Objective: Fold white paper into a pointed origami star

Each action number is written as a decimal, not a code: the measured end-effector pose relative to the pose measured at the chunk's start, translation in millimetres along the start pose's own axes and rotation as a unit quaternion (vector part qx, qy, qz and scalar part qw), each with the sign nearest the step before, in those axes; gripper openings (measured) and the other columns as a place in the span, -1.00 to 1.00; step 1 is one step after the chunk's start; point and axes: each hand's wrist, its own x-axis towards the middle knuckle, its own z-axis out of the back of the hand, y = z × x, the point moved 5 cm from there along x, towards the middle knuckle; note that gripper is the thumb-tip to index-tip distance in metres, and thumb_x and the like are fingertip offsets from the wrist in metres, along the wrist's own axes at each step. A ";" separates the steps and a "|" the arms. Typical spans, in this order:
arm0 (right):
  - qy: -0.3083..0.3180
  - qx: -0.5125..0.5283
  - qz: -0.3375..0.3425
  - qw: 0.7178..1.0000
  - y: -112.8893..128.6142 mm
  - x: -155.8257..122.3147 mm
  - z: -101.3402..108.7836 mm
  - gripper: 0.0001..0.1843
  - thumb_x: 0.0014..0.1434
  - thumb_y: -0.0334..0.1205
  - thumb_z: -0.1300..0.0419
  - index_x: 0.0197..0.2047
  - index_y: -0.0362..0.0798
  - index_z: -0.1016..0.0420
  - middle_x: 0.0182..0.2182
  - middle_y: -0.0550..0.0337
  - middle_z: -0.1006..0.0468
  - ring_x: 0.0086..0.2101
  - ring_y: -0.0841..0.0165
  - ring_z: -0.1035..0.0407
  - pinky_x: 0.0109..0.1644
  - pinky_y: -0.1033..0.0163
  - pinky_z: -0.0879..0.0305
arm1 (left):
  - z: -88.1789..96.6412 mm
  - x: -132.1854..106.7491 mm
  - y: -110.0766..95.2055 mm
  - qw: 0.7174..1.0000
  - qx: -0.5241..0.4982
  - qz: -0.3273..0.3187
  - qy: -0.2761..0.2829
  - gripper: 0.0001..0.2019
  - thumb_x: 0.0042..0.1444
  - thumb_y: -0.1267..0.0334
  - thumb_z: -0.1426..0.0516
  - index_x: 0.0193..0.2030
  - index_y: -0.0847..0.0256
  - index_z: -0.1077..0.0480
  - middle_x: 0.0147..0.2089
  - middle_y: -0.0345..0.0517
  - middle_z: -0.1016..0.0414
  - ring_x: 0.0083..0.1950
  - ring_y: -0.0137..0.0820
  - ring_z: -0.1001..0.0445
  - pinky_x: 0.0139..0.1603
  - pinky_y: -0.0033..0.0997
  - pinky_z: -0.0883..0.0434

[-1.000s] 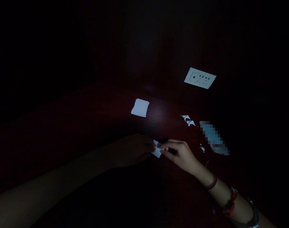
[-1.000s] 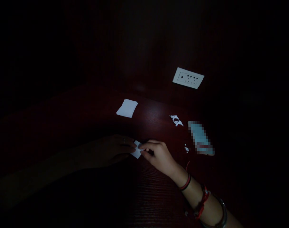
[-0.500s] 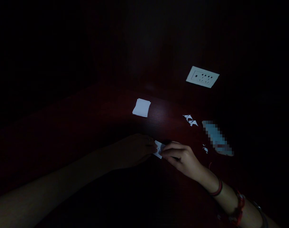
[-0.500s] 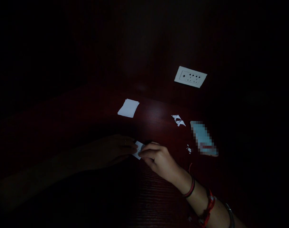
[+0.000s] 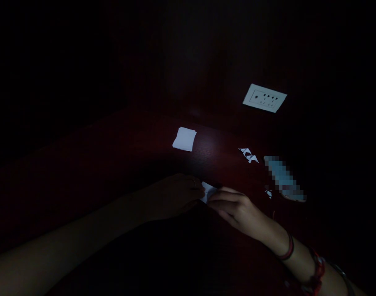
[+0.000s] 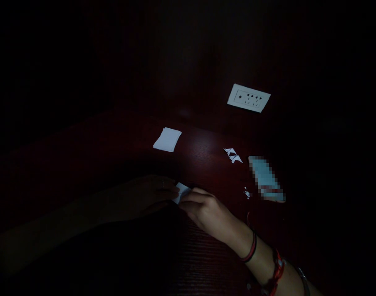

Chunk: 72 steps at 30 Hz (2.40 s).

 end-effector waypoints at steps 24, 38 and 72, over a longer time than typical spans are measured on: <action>-0.037 -0.056 -0.021 0.998 -7.6 -1.5 -1.0 -0.78 0.12 -0.36 0.02 -0.21 -0.10 -0.41 -0.29 0.10 -0.44 -0.26 0.37 -0.29 -0.21 0.26 -0.27 | -4.8 -2.6 0.1 1.000 0.008 0.010 -0.028 -0.77 0.07 0.36 -0.02 -0.10 0.20 -0.30 -0.07 -0.13 -0.37 0.00 -0.35 -0.25 -0.02 -0.33 -0.19; -0.016 -0.088 -0.011 0.996 -3.8 -1.0 2.2 -0.76 0.12 -0.29 -0.01 -0.18 -0.12 -0.42 -0.26 0.09 -0.43 -0.25 0.35 -0.28 -0.20 0.22 -0.28 | -6.7 -4.6 -0.1 1.000 0.014 0.013 -0.019 -0.76 0.10 0.33 0.01 -0.07 0.20 -0.28 -0.04 -0.12 -0.34 0.02 -0.32 -0.24 -0.01 -0.30 -0.17; 0.032 -0.102 -0.006 0.994 3.7 -3.3 8.9 -0.77 0.12 -0.35 0.01 -0.16 -0.09 -0.37 -0.25 0.14 -0.42 -0.22 0.39 -0.28 -0.13 0.25 -0.27 | -3.3 -4.9 -1.2 1.000 0.022 0.007 -0.010 -0.74 0.11 0.34 0.03 -0.05 0.14 -0.26 -0.04 -0.15 -0.32 0.07 -0.30 -0.16 0.02 -0.28 -0.13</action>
